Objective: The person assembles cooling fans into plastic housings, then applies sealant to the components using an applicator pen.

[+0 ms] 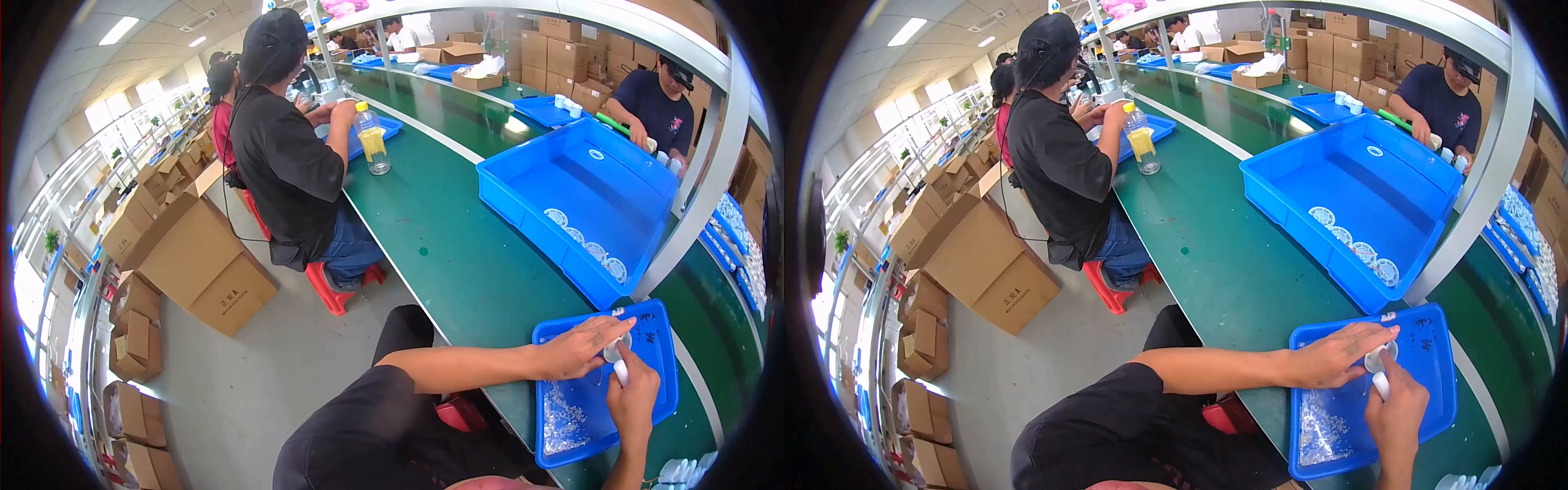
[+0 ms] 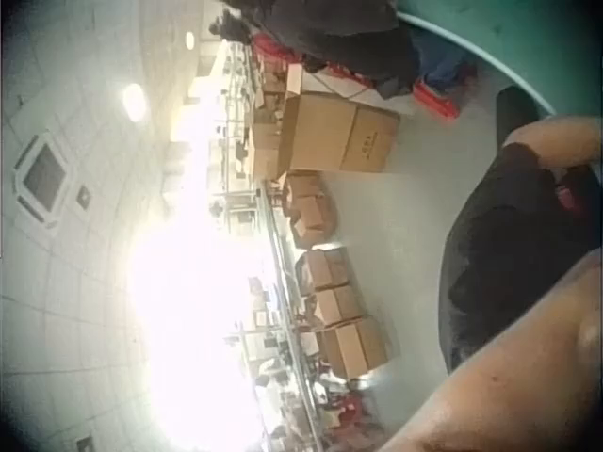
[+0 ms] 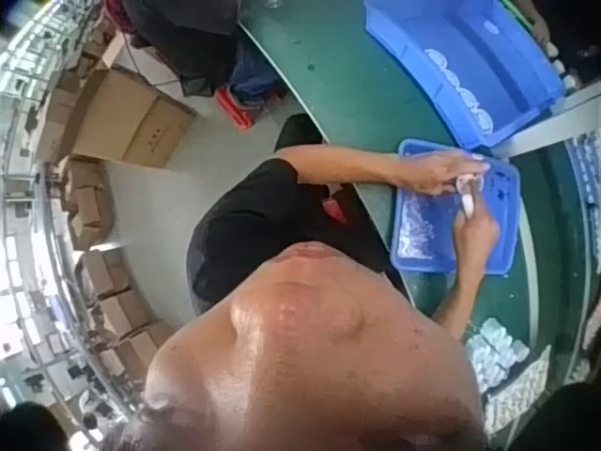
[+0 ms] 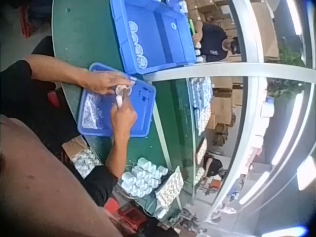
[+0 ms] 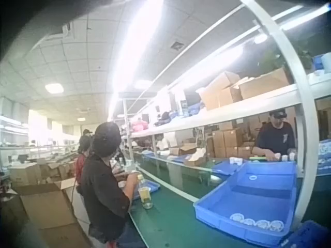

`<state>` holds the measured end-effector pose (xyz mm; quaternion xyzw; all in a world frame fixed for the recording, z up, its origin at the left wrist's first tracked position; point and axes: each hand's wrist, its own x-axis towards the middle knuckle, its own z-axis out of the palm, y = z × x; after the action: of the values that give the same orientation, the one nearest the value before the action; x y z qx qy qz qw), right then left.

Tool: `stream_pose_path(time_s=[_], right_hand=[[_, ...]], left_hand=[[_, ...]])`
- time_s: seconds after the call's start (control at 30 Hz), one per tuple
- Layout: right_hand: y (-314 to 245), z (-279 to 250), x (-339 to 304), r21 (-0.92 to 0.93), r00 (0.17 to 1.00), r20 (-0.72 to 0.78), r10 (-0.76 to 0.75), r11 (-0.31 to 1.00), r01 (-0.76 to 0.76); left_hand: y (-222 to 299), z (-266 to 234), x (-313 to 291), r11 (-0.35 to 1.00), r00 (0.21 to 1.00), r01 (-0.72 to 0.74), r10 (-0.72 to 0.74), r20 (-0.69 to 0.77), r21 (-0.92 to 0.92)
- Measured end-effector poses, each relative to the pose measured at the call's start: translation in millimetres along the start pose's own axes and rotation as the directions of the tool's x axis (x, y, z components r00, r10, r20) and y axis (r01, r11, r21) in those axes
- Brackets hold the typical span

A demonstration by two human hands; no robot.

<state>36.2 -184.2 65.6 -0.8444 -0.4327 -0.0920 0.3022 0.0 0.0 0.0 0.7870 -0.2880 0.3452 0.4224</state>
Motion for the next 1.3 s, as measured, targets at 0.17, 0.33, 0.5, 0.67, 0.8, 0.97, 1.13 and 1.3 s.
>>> stream_pose_path(time_s=[0.17, 0.33, 0.5, 0.67, 0.8, 0.97, 1.13, 1.3], right_hand=[[-13, 5, -9, -0.039, 0.999, -0.043, -0.03, 0.999, 0.028], [-11, -1, -12, -0.051, 0.997, 0.072, -0.012, 0.999, 0.016], [-15, -1, 9, 0.013, 0.996, 0.075, -0.056, 0.998, 0.055], [-7, -8, 13, 0.021, 0.997, 0.075, 0.006, 1.0, -0.007], [-6, -6, 5, -0.064, 0.995, 0.084, 0.046, 0.997, -0.041], [4, -43, 3, 0.162, 0.984, 0.173, -0.049, 0.987, 0.02], [115, -102, -11, -0.137, 0.822, -0.502, 0.269, 0.914, -0.382], [264, -176, -121, -0.232, 0.155, -0.613, 0.775, 0.011, -0.973]], left_hand=[[13, 1, -3, 1.0, 1.0, 0.0, 0.0, -0.003, 0.013], [12, 5, -1, 1.0, 0.999, 0.019, -0.019, -0.027, 0.007], [-3, -13, 2, 0.989, 0.996, -0.022, 0.035, -0.084, 0.145], [-1, -14, 17, 0.993, 0.999, -0.014, 0.02, -0.049, 0.114], [-2, -4, 13, 0.99, 0.998, -0.05, 0.056, -0.04, 0.129], [-2, -8, 7, 0.996, 0.987, 0.006, 0.008, -0.158, 0.088], [-41, -55, 27, 0.975, 0.882, 0.219, -0.218, -0.418, -0.046], [-86, -133, 86, 0.607, 0.583, 0.341, -0.736, -0.345, -0.718]])
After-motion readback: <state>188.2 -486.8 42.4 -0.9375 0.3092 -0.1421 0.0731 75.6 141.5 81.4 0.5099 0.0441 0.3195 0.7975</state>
